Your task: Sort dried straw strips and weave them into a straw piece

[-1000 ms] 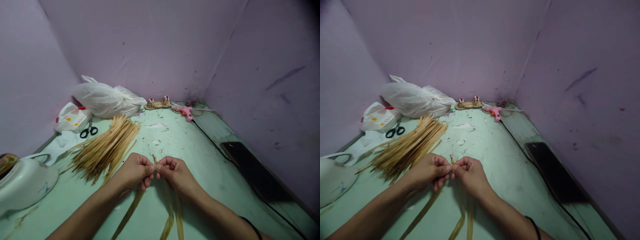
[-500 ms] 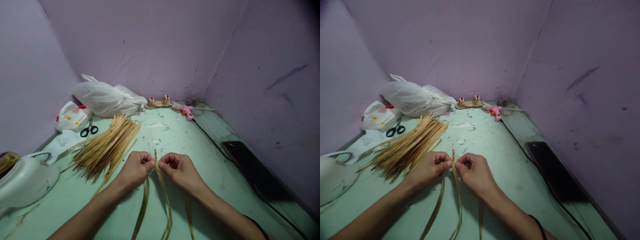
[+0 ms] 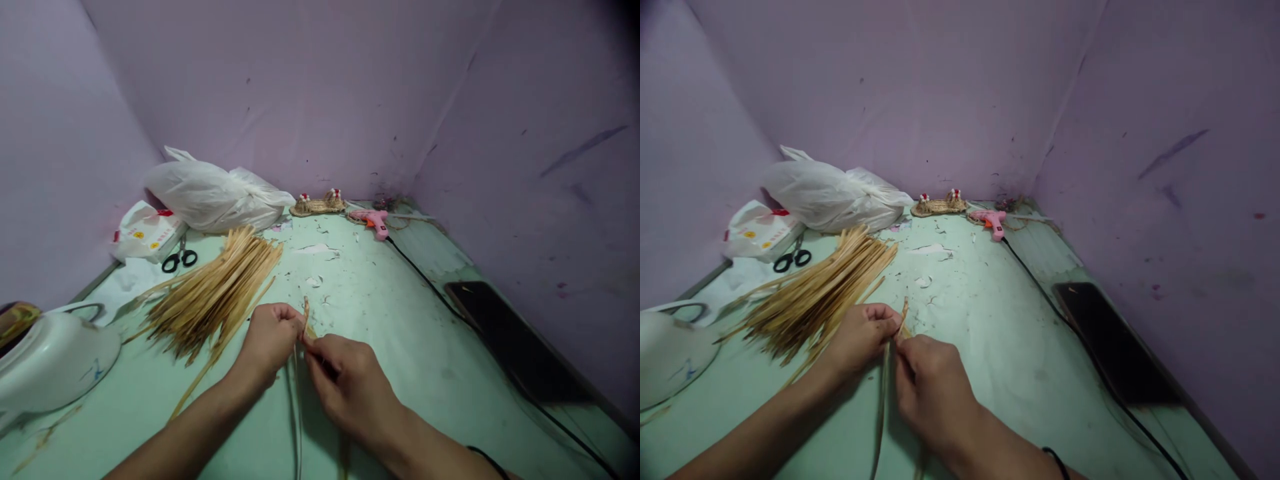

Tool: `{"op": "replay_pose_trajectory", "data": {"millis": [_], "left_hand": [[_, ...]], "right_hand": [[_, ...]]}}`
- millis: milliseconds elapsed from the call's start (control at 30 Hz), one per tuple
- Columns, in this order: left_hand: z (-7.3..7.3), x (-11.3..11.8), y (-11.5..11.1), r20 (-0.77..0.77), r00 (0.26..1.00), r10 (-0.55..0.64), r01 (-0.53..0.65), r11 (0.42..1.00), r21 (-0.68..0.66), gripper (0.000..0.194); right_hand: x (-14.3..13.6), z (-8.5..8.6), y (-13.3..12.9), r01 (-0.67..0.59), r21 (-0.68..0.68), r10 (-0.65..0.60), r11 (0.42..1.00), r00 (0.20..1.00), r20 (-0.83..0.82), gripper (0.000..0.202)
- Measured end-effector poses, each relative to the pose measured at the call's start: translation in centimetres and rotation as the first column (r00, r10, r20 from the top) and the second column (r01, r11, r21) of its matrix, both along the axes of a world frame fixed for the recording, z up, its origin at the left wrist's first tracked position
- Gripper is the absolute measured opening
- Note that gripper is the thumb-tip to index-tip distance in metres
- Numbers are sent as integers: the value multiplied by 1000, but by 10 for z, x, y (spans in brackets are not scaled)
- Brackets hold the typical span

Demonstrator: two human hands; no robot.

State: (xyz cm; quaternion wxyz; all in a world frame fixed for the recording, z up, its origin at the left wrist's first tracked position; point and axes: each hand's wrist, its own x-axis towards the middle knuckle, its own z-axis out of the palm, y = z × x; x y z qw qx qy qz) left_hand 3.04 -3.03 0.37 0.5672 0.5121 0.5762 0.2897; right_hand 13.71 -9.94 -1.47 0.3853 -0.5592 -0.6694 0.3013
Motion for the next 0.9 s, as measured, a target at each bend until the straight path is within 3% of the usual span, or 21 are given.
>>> {"op": "replay_pose_trajectory", "data": {"millis": [133, 200, 300, 367, 433, 500, 567, 700, 900], "left_hand": [[-3, 3, -3, 32, 999, 15, -15, 1000, -8, 9], [-4, 4, -3, 35, 999, -2, 2, 1000, 6, 11], [-7, 3, -3, 94, 995, -28, 26, 999, 23, 14], [-7, 3, -4, 124, 991, -57, 54, 998, 29, 17], [-6, 3, -5, 132, 987, -91, 88, 996, 24, 20], [-3, 3, -7, 117, 986, -116, 114, 993, 21, 20], [-1, 3, -7, 70, 988, -138, 137, 990, 26, 17], [0, 3, -6, 24, 986, -164, 164, 986, 21, 15], [-1, 2, -6, -52, 984, -172, 172, 985, -6, 18]], "right_hand": [[3, 0, -4, -149, 65, 135, 987, 974, 181, 27], [5, 3, -2, -139, 71, 124, 988, 974, 188, 22], [10, 9, 6, 114, 33, -112, 993, 992, -60, 15], [12, 12, 15, 226, -159, -268, 961, 907, -325, 13], [14, 11, 22, 96, -397, -315, 913, 782, -537, 16], [15, 9, 26, -68, -515, -324, 854, 706, -630, 18], [16, 8, 28, -82, -549, -325, 832, 731, -601, 16], [19, 9, 28, 18, -509, -295, 860, 832, -469, 12], [19, 10, 30, 66, -492, -293, 868, 869, -399, 14]]}}
